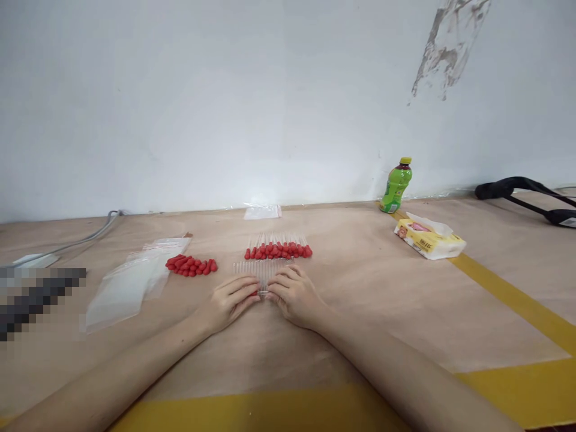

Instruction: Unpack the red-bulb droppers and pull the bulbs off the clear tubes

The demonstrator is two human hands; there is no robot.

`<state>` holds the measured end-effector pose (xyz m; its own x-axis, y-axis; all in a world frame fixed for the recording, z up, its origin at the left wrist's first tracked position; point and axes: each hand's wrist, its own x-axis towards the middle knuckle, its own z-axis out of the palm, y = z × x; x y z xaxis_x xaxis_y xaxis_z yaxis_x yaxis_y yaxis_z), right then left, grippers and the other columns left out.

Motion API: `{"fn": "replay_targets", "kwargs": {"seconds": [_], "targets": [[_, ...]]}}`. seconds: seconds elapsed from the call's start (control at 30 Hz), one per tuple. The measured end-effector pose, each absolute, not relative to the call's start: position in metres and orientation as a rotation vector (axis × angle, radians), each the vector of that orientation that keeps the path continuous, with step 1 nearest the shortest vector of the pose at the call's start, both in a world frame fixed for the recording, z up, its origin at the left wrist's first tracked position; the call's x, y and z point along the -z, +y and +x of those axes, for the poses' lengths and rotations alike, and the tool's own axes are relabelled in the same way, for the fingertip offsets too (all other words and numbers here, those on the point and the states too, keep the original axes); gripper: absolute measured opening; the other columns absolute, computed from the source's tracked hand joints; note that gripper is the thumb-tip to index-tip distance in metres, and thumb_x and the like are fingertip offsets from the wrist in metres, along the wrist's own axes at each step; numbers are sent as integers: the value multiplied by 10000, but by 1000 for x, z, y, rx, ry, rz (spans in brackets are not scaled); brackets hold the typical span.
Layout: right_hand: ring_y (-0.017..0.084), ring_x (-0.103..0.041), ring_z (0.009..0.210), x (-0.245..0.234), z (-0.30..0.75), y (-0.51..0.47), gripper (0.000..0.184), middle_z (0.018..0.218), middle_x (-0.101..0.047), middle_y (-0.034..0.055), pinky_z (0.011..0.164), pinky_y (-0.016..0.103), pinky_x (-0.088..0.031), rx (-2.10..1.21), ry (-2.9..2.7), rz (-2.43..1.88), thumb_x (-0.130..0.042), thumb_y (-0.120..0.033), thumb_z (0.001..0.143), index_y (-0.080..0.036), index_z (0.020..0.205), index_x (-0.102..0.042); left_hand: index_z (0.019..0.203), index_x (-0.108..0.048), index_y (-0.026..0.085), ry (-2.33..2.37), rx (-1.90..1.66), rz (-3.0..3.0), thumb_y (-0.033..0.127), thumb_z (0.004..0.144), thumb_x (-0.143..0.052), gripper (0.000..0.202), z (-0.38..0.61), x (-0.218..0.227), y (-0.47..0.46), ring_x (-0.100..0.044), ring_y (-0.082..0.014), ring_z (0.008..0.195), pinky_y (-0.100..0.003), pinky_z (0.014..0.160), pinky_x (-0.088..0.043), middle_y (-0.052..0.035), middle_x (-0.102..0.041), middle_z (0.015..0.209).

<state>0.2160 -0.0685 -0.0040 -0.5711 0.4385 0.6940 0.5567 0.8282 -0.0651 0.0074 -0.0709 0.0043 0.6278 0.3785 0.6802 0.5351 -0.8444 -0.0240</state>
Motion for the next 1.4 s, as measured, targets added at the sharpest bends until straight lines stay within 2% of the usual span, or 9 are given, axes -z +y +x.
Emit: {"fn": "replay_targets", "kwargs": {"seconds": [0.17,0.3,0.43,0.67,0.9,1.1,1.2,1.3,1.4], "targets": [[163,-545,900,1,214,-73,171,898,-665,25,883,373,-357,177,-2285,-720,-457,-285,863,-210,908,-605,1025,-573,183,-706,1041,-2622,208,827,-521,206,7,-1,-71,-597,-172,942,-326,842,-499,-59,-658,960],[140,-578,812,1,211,-74,159,832,-675,16,884,361,-377,168,-2241,-648,-441,-220,868,-198,871,-599,1026,-562,166,-665,1003,-2655,172,814,-531,214,7,-1,-72,-572,-181,986,-327,867,-482,-61,-648,981],[120,-580,752,1,210,-74,144,758,-659,15,842,313,-429,161,-2238,-538,-439,-173,859,-178,818,-577,1000,-560,162,-684,937,-2720,172,822,-505,187,7,-4,-74,-574,-182,955,-348,871,-463,-62,-646,951],[127,-589,832,-1,215,-76,134,795,-651,38,908,326,-424,318,-2266,-506,-443,-148,852,-161,797,-565,925,-565,159,-707,892,-2780,170,834,-476,127,5,-6,-75,-570,-183,927,-350,859,-440,-58,-651,876],[147,-581,916,0,223,-76,112,801,-664,38,933,358,-411,463,-2273,-434,-472,-126,841,-138,888,-573,902,-553,143,-673,909,-2802,162,834,-478,103,5,-9,-78,-565,-186,914,-338,833,-445,-59,-643,851],[158,-561,988,-2,235,-72,160,884,-673,46,943,376,-397,464,-2260,-387,-479,-116,832,-151,951,-580,914,-554,150,-632,936,-2753,157,842,-473,108,2,-7,-80,-561,-183,921,-321,817,-445,-54,-645,863],[176,-567,962,-3,254,-61,163,923,-664,60,880,370,-421,389,-2142,-575,-492,-147,825,-169,940,-606,882,-573,164,-821,1003,-2593,181,846,-478,103,-15,-10,-74,-557,-164,833,-295,739,-452,-46,-623,851],[162,-589,720,-4,272,-47,174,751,-658,48,692,315,-444,286,-1971,-979,-498,-240,830,-187,887,-654,926,-593,175,-1137,1074,-2371,216,862,-440,170,-41,-21,-62,-531,-136,721,-263,649,-455,-45,-552,816],[150,-553,597,-2,281,-37,244,625,-613,37,581,272,-413,133,-1937,-1225,-459,-289,838,-184,872,-676,1041,-567,178,-1441,1071,-2255,215,867,-376,261,-63,-37,-49,-528,-143,745,-272,669,-465,-49,-488,839]]}}
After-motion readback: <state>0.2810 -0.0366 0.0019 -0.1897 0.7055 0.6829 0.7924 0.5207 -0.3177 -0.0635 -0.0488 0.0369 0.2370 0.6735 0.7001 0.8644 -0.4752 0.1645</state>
